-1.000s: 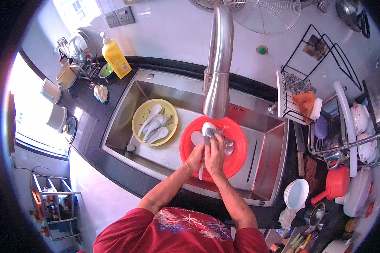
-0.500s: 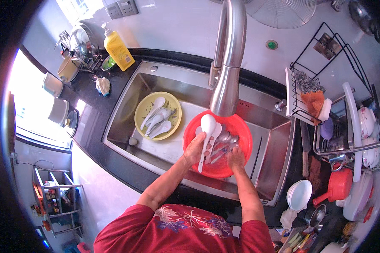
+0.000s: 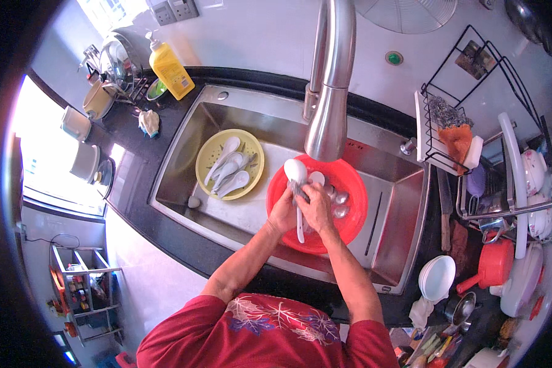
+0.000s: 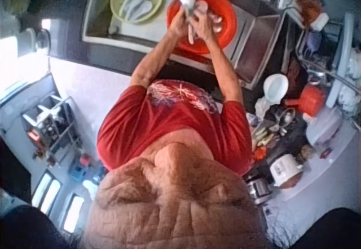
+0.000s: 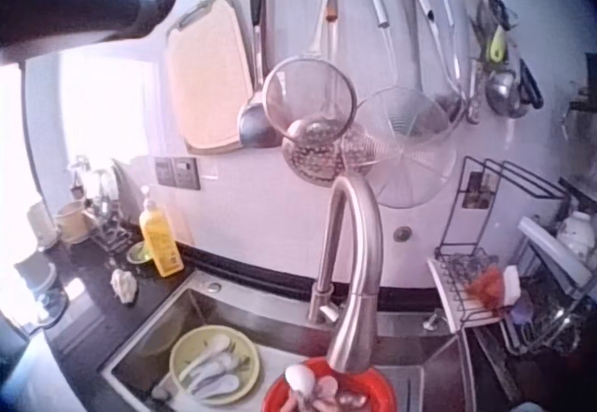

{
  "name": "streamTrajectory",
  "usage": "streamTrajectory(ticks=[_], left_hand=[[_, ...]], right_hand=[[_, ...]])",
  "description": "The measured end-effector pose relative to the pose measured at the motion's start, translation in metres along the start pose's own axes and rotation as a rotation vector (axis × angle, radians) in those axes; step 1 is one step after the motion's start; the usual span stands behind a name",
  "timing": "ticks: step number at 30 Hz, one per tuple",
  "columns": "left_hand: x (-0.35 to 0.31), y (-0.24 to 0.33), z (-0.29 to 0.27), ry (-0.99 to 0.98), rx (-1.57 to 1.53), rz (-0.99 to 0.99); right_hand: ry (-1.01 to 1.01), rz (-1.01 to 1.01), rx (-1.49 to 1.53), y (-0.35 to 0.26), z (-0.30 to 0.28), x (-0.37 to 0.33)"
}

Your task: The person washes white plastic spoons and metal spoons in a red plastic basin filled with soapy water. They scrub each spoon with a sponge and place the cleaned items into a yellow colander in the sink. The person handles the spoons one by one, rinsing them under the tap before moving them to the colander.

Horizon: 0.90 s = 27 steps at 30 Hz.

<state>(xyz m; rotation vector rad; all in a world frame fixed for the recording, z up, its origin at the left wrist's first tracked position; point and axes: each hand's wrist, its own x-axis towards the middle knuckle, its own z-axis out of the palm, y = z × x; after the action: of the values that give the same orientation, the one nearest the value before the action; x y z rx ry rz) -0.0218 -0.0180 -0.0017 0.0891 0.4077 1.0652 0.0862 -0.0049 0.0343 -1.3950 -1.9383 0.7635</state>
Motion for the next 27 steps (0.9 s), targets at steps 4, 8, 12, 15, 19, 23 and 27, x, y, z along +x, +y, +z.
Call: streamTrajectory(ticks=[4, 8, 12, 15, 19, 23, 27], left_hand=[[0.009, 0.003, -0.012, 0.106, 0.117, 0.083], [0.01, 0.01, -0.019, 0.212, 0.289, 0.056], [0.011, 0.007, -0.014, 0.367, 0.348, 0.045], [0.004, 0.001, 0.002, 0.41, 0.466, 0.126], [0.001, 0.012, 0.006, 0.435, 0.44, 0.033], [0.005, 0.004, -0.008, 0.48, 0.465, 0.031], [0.003, 0.001, -0.003, 0.392, 0.577, -0.052]], right_hand=[[-0.178, 0.013, 0.237, 0.01, 0.0, -0.035], [-0.476, -0.047, -0.148, 0.061, -0.007, -0.052], [-0.371, -0.16, -0.714, 0.114, 0.006, -0.082], [-0.642, -0.003, -0.455, 0.146, 0.024, -0.08], [-0.492, 0.209, 0.227, 0.075, 0.008, -0.05], [-0.024, -0.007, 0.158, 0.001, -0.002, -0.032], [0.135, -0.138, 0.029, -0.003, -0.004, -0.003]])
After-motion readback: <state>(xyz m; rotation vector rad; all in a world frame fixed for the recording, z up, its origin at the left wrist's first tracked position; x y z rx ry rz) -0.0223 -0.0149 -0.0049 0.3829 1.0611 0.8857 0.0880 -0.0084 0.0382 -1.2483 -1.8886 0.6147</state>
